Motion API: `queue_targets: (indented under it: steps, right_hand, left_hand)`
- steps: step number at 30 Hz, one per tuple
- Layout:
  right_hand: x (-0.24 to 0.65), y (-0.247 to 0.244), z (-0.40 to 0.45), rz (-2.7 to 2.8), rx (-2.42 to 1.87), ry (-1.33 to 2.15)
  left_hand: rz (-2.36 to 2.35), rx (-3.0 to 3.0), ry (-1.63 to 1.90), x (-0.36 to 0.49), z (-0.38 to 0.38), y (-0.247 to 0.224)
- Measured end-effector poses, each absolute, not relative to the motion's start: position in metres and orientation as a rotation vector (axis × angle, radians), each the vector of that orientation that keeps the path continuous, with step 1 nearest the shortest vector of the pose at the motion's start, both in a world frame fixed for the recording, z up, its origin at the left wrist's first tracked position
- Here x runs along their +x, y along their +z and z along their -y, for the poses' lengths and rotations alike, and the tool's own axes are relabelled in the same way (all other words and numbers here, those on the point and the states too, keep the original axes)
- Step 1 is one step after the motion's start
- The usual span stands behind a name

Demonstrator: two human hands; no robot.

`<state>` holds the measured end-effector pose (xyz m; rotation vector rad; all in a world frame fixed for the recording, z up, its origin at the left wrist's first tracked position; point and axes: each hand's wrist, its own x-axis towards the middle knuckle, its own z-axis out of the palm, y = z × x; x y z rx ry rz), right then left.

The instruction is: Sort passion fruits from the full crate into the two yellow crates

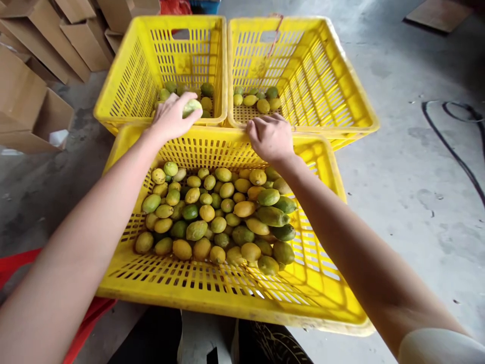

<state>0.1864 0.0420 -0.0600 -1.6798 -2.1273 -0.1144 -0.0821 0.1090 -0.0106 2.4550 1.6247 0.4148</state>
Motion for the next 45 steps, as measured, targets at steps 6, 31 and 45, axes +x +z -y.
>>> queue_targets:
  steps: [6, 31, 45]
  right_hand:
    - [0.189, -0.064, -0.04, 2.158, -1.682, -0.154]
    - [0.196, -0.056, -0.044, 2.229, -1.645, -0.104]
    - [0.19, -0.058, -0.051, 2.203, -1.635, 0.005]
  left_hand:
    - [-1.603, 2.563, 0.279, -0.077, -0.095, -0.021]
    - [-1.79, 2.501, 0.062, -0.078, -0.088, -0.011]
    - [-1.597, 2.579, 0.186, -0.08, -0.095, -0.022]
